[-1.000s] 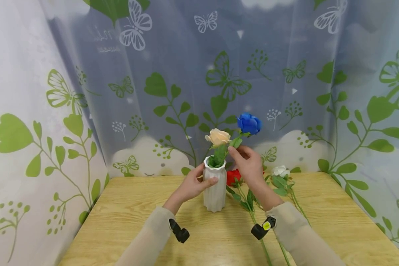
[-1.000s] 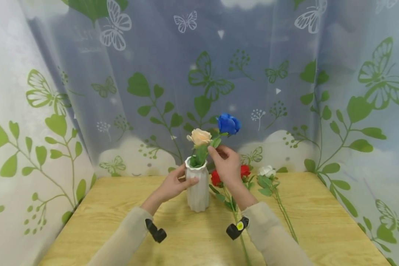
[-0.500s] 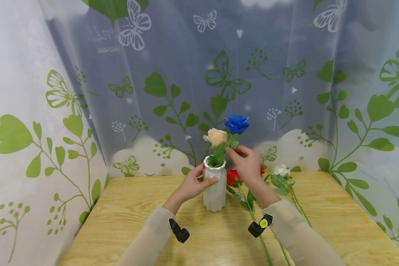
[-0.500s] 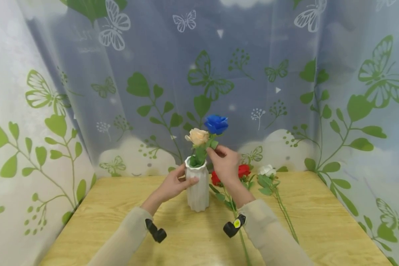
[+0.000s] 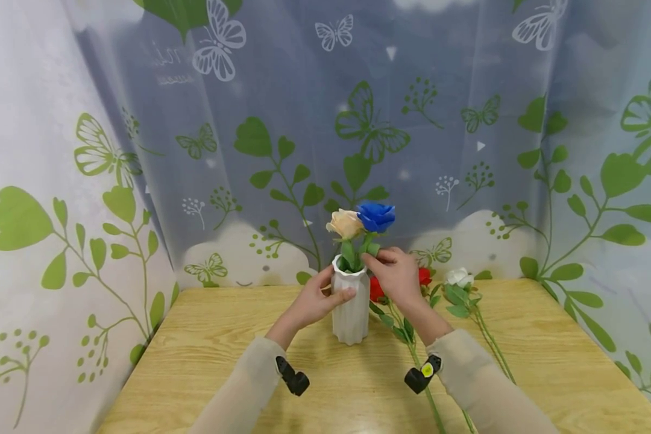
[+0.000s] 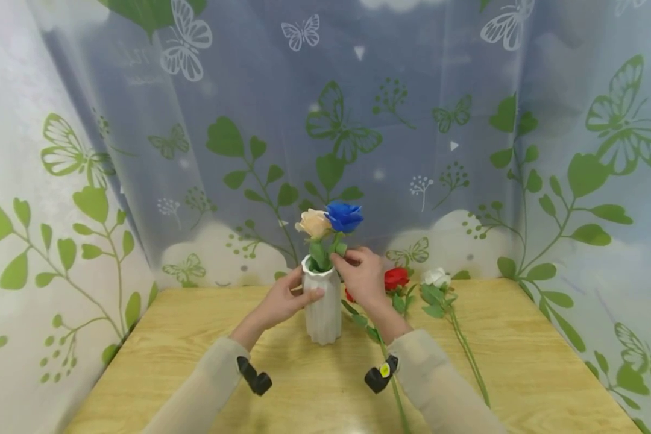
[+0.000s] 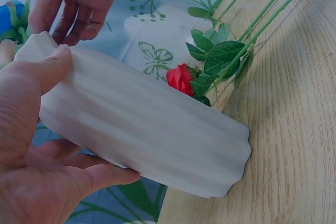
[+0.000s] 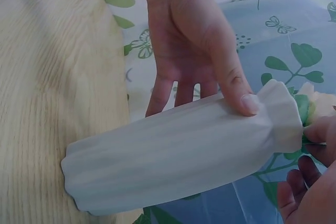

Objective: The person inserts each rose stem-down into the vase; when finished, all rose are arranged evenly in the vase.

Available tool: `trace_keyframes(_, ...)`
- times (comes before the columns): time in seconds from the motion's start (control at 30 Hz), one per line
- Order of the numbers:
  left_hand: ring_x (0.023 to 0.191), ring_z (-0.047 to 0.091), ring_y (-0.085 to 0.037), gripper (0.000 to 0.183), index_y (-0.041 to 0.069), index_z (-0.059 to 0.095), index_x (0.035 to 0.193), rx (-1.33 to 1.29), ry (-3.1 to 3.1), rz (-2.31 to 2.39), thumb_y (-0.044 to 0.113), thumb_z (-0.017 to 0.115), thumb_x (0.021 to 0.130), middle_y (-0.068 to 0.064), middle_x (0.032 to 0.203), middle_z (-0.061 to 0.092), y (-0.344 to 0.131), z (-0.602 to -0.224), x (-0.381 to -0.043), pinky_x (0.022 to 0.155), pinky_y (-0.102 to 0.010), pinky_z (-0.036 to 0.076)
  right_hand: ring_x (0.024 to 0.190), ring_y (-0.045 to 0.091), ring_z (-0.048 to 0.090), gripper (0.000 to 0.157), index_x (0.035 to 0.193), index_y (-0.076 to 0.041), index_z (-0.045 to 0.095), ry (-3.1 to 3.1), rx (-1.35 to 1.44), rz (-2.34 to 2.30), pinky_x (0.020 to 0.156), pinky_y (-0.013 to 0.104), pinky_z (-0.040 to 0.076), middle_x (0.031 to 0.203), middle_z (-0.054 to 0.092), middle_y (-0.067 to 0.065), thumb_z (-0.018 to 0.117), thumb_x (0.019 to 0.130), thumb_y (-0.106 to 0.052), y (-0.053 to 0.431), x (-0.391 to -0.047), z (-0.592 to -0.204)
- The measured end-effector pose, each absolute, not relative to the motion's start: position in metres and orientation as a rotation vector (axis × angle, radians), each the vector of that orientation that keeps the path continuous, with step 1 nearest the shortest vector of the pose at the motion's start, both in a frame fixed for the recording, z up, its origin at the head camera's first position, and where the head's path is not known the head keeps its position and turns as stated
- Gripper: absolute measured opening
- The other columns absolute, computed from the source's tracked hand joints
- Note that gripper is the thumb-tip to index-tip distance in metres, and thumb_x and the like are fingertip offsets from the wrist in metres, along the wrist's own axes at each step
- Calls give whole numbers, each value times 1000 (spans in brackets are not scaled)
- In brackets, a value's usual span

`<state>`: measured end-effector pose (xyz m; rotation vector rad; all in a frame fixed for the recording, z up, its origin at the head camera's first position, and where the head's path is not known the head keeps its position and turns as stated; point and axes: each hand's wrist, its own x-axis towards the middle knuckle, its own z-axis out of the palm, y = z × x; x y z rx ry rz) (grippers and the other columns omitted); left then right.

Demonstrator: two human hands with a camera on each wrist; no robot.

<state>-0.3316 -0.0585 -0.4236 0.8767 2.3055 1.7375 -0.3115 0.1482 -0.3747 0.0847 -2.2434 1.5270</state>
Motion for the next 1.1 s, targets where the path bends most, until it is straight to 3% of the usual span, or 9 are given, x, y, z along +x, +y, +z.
trace_keyframes(0.23, 146, 52, -32, 67, 19, 39, 164, 891, 2302, 1742, 24, 69, 104, -9, 161, 50, -58, -422, -332, 117, -53, 48, 74, 14, 59, 22, 92, -1, 84, -2267, 80, 1533, 60, 23, 49, 102, 74, 16, 80, 94, -23, 149, -308, -375)
trace_keyframes(0.43, 144, 53, -32, 66, 18, 41, 163, 906, 2309, 1742, 24, 70, 104, -10, 159, 51, -58, -422, -333, 116, -53, 49, 90, 24, 68, 31, 115, -5, 81, -2255, 45, 1577, 69, 25, 53, 109, 76, 17, 78, 96, -29, 148, -308, -367)
trace_keyframes(0.53, 144, 53, -32, 65, 18, 41, 162, 904, 2313, 1742, 23, 70, 104, -9, 159, 52, -58, -423, -334, 116, -52, 49, 94, 21, 67, 35, 122, -6, 78, -2212, 45, 1605, 72, 24, 53, 116, 76, 17, 77, 97, -30, 148, -309, -362)
trace_keyframes(0.8, 144, 53, -33, 66, 18, 40, 163, 903, 2308, 1747, 23, 70, 104, -10, 159, 52, -58, -425, -334, 116, -53, 49, 78, 5, 61, 27, 112, -1, 80, -2163, -5, 1665, 64, 20, 51, 110, 78, 17, 76, 97, -23, 147, -310, -359)
trace_keyframes(1.1, 144, 54, -33, 67, 17, 41, 163, 896, 2307, 1753, 24, 71, 103, -11, 159, 52, -58, -428, -336, 116, -53, 49, 84, 11, 66, 28, 113, -1, 81, -2184, -31, 1681, 67, 20, 53, 108, 78, 16, 76, 97, -24, 145, -310, -368)
